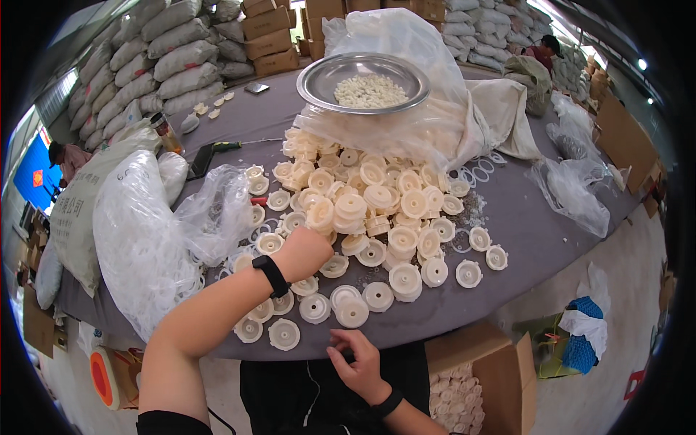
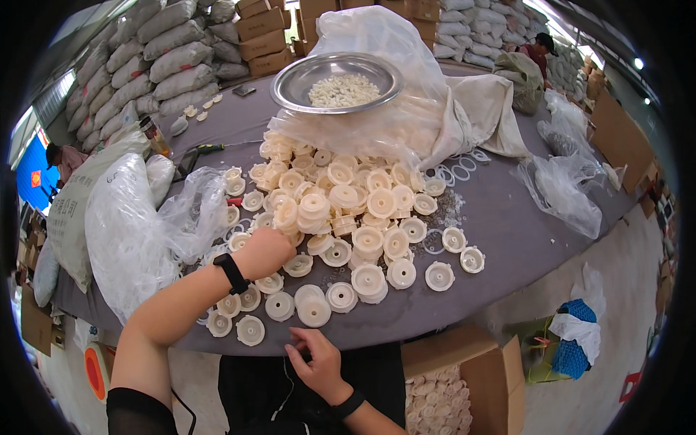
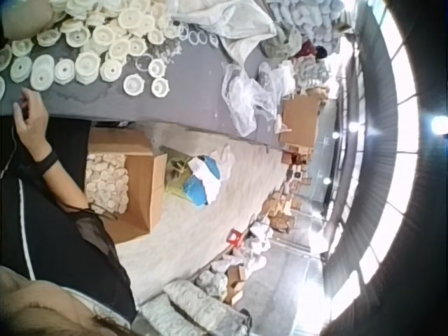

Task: Manually assemble white plastic circular components by inserting a smaller part into a larger ring structure.

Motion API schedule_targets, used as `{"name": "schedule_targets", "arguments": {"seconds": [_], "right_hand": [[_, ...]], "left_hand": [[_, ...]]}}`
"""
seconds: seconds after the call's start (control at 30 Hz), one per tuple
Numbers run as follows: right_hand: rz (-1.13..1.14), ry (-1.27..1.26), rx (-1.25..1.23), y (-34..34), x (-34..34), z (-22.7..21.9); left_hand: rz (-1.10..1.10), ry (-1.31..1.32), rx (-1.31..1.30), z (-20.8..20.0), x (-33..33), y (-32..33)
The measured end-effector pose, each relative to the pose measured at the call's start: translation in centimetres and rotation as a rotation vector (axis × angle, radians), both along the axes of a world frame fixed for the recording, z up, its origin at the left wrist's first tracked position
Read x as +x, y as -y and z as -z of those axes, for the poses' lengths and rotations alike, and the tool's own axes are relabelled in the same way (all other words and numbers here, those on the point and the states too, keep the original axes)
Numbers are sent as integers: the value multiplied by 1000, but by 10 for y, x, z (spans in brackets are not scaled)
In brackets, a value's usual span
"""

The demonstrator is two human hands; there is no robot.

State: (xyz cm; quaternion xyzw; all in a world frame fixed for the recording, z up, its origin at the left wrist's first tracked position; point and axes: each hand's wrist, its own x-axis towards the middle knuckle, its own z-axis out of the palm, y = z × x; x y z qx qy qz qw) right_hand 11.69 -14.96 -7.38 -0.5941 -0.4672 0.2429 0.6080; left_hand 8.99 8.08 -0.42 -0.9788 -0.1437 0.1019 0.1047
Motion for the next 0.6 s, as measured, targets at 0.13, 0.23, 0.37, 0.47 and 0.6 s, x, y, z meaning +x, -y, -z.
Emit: {"name": "schedule_targets", "arguments": {"seconds": [0.13,0.23,0.37,0.47,0.6], "right_hand": [[6,22,20,-1,0,0],[8,34,37,-2,2,1],[-4,1,29,-3,0,2],[36,13,63,-3,0,0],[1,-103,53,2,0,3]], "left_hand": [[140,47,35,1,-4,-4],[246,128,-18,5,-5,-14],[275,117,-77,9,-7,-26],[282,67,-62,12,-8,-28],[184,268,-312,-8,-23,-23]]}}
